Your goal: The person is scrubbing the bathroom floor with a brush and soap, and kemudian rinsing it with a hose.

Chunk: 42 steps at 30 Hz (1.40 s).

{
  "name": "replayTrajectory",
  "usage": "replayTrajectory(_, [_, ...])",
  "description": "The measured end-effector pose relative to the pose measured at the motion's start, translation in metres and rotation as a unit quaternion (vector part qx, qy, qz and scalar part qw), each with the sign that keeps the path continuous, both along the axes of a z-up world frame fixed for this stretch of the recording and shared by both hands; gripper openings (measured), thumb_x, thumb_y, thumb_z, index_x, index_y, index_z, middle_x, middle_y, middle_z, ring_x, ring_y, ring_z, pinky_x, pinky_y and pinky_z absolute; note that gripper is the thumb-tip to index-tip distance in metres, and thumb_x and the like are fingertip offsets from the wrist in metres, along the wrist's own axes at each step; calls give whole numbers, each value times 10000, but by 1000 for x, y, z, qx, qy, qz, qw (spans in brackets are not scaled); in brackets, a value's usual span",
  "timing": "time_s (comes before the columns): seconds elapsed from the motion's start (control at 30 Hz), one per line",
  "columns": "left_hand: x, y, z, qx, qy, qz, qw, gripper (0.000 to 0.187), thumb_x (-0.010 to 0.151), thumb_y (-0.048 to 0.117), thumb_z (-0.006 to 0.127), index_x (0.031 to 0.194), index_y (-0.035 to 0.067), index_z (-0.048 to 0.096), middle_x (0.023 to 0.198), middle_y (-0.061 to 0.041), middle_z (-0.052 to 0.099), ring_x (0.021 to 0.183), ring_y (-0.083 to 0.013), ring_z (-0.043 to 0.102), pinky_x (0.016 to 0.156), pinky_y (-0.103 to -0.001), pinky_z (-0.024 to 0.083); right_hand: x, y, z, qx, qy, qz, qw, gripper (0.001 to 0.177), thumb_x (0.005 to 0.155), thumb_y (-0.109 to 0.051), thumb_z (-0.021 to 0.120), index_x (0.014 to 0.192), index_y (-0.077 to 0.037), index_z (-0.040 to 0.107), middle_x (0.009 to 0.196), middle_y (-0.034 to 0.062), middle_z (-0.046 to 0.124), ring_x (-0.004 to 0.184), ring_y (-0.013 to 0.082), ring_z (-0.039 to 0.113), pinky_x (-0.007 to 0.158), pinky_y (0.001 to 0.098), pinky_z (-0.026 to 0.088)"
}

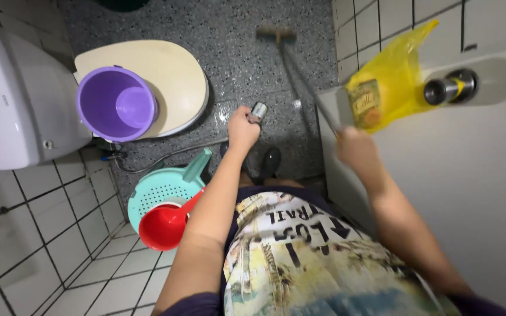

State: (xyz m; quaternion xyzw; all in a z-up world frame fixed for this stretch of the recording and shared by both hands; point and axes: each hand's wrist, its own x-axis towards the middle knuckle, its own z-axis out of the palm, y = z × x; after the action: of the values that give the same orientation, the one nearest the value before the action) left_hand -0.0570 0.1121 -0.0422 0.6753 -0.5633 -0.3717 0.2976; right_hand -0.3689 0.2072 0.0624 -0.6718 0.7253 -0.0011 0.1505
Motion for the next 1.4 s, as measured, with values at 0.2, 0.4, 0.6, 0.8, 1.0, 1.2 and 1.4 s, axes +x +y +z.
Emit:
replayTrajectory(0.2, [-1, 14, 5, -4, 4, 15, 1000, 166, 811, 95, 630, 946, 1, 651, 912, -248, 695, 855, -434, 674, 779, -478, 534, -26, -36, -9, 85, -7, -5, 996, 225, 887, -156, 657, 1082, -119, 763, 954, 232, 728, 898, 437, 698, 815, 532, 564])
replayTrajectory(0.4, [5, 13, 13, 36, -19, 44, 998, 173, 826, 99, 636, 972, 9, 659, 879, -242, 697, 864, -432, 676, 779, -487, 526, -57, 33, 98, 100, -56, 107, 988, 350, 693, -224, 720, 1027, -139, 777, 850, 191, 745, 715, 421, 706, 694, 542, 572])
replayTrajectory(0.6, [8, 20, 23, 19, -27, 78, 996, 222, 764, 86, 645, 974, 17, 672, 880, -244, 695, 854, -438, 678, 776, -495, 527, 26, -42, 47, 181, 20, 79, 980, 218, 934, -239, 647, 1109, -170, 758, 923, 202, 739, 880, 408, 721, 820, 508, 583])
replayTrajectory(0.8, [35, 23, 29, -9, -33, 130, 991, 143, 823, 84, 636, 944, 18, 669, 886, -254, 690, 863, -453, 663, 784, -494, 522, 27, -16, 72, 222, -4, 73, 972, 324, 876, -262, 680, 1191, -220, 746, 1040, 184, 738, 976, 401, 705, 893, 504, 565])
replayTrajectory(1.0, [46, 19, 39, 4, -8, 165, 986, 145, 779, 71, 638, 911, 15, 657, 872, -245, 693, 841, -429, 681, 779, -472, 534, 57, -31, 78, 226, 41, 84, 970, 311, 907, -275, 680, 1207, -229, 748, 1074, 171, 748, 1017, 375, 713, 934, 479, 567])
replayTrajectory(1.2, [69, 16, 60, -25, 6, 193, 981, 142, 807, 70, 632, 936, 14, 649, 868, -229, 687, 819, -417, 676, 754, -459, 527, 99, -100, 87, 155, 68, 133, 976, 396, 824, -199, 725, 1220, -193, 742, 1046, 193, 743, 959, 375, 720, 864, 473, 578])
replayTrajectory(1.4, [99, 16, 69, -24, 14, 209, 977, 158, 739, 7, 605, 895, -1, 626, 800, -218, 674, 768, -398, 671, 705, -436, 522, 122, -145, 159, -102, -69, 177, 977, 146, 925, -160, 763, 1034, -64, 778, 884, 187, 737, 800, 353, 716, 809, 452, 589])
